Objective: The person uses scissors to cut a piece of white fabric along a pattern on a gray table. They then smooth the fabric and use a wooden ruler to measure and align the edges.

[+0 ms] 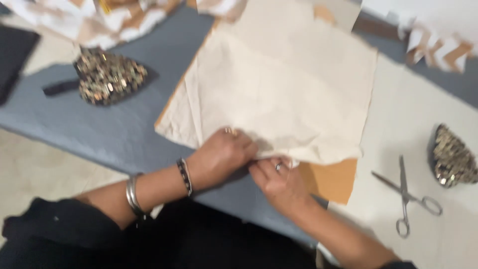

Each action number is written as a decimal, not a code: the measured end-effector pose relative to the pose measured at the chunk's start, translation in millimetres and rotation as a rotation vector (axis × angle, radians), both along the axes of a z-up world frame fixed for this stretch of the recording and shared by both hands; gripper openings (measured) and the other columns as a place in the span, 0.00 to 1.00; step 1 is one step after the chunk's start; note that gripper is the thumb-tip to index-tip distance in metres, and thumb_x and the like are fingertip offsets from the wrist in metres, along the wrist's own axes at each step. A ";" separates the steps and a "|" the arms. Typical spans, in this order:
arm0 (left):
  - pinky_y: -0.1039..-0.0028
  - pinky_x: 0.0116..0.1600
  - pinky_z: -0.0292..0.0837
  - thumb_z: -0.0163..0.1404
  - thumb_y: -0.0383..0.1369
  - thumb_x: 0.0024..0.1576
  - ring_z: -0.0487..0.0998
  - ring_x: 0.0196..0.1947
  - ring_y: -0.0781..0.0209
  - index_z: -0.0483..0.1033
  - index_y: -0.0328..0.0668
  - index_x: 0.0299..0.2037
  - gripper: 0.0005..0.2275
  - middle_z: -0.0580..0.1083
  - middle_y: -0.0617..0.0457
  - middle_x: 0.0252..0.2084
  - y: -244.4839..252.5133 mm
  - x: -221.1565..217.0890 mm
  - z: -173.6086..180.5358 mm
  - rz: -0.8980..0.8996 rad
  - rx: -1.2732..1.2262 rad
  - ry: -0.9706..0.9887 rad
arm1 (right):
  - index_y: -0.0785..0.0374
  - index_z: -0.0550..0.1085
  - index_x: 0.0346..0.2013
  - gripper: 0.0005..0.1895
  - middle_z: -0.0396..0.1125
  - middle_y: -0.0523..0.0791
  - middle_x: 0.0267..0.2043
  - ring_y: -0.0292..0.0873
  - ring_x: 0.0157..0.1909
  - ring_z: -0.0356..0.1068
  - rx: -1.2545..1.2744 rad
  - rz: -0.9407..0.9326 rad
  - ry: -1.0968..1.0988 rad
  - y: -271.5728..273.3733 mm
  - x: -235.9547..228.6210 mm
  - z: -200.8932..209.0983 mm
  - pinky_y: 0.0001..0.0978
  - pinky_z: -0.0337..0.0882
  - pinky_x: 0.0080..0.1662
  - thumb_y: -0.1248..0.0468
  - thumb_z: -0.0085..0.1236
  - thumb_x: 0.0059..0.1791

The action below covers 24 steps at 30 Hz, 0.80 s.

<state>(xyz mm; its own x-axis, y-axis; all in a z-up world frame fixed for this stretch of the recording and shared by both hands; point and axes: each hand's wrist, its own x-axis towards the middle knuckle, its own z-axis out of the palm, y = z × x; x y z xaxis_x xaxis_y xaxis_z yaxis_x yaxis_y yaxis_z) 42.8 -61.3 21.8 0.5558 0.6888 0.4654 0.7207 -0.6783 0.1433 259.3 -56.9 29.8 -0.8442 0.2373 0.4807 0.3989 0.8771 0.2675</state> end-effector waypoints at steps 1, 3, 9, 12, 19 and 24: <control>0.62 0.38 0.73 0.52 0.36 0.54 0.79 0.34 0.50 0.75 0.53 0.33 0.02 0.75 0.54 0.29 2.3 -1.6 6.7 0.005 0.035 0.009 | 0.53 0.78 0.39 0.08 0.71 0.44 0.36 0.44 0.37 0.73 0.035 0.005 0.009 2.7 -4.3 8.5 0.38 0.72 0.43 0.64 0.49 0.55; 0.63 0.36 0.67 0.48 0.28 0.56 0.73 0.30 0.52 0.68 0.48 0.32 0.03 0.71 0.53 0.31 -8.9 2.9 12.0 0.086 0.155 0.139 | 0.59 0.78 0.46 0.13 0.70 0.43 0.40 0.45 0.39 0.69 0.005 -0.026 -0.011 -6.4 -5.4 21.5 0.41 0.73 0.46 0.72 0.50 0.50; 0.65 0.33 0.67 0.51 0.29 0.54 0.71 0.26 0.55 0.67 0.50 0.29 0.05 0.69 0.54 0.29 -11.6 7.1 4.4 0.129 0.211 0.134 | 0.57 0.78 0.45 0.13 0.69 0.41 0.38 0.43 0.36 0.68 0.019 -0.021 -0.031 -10.2 -5.8 29.6 0.38 0.72 0.40 0.72 0.50 0.50; 0.65 0.34 0.67 0.51 0.30 0.54 0.72 0.28 0.55 0.67 0.51 0.30 0.05 0.69 0.55 0.29 -11.6 7.3 6.7 0.139 0.205 0.141 | 0.60 0.78 0.46 0.12 0.70 0.43 0.40 0.45 0.39 0.69 -0.027 0.001 -0.028 -8.1 -3.7 25.4 0.40 0.72 0.44 0.71 0.52 0.50; 0.55 0.32 0.67 0.52 0.32 0.52 0.75 0.28 0.44 0.71 0.48 0.30 0.02 0.73 0.49 0.29 -1.8 4.3 19.0 0.018 -0.055 0.056 | 0.57 0.76 0.45 0.11 0.71 0.45 0.43 0.49 0.41 0.70 -0.047 -0.023 -0.044 -5.7 6.3 5.1 0.46 0.72 0.41 0.67 0.56 0.48; 0.62 0.59 0.68 0.50 0.40 0.54 0.79 0.53 0.46 0.76 0.41 0.53 0.19 0.78 0.44 0.54 60.2 -13.0 44.9 -0.338 -0.469 -0.280 | 0.56 0.78 0.54 0.19 0.70 0.42 0.42 0.45 0.37 0.65 0.009 -0.005 0.042 -11.8 -2.7 24.0 0.42 0.71 0.42 0.74 0.52 0.50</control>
<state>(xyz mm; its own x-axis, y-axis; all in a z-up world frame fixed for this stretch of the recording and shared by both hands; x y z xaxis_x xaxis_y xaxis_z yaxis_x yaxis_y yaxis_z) 29.8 -1.1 66.6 0.6790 0.6624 0.3164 0.3700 -0.6811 0.6318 256.5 -68.7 53.8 -0.8220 0.2370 0.5178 0.4144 0.8726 0.2585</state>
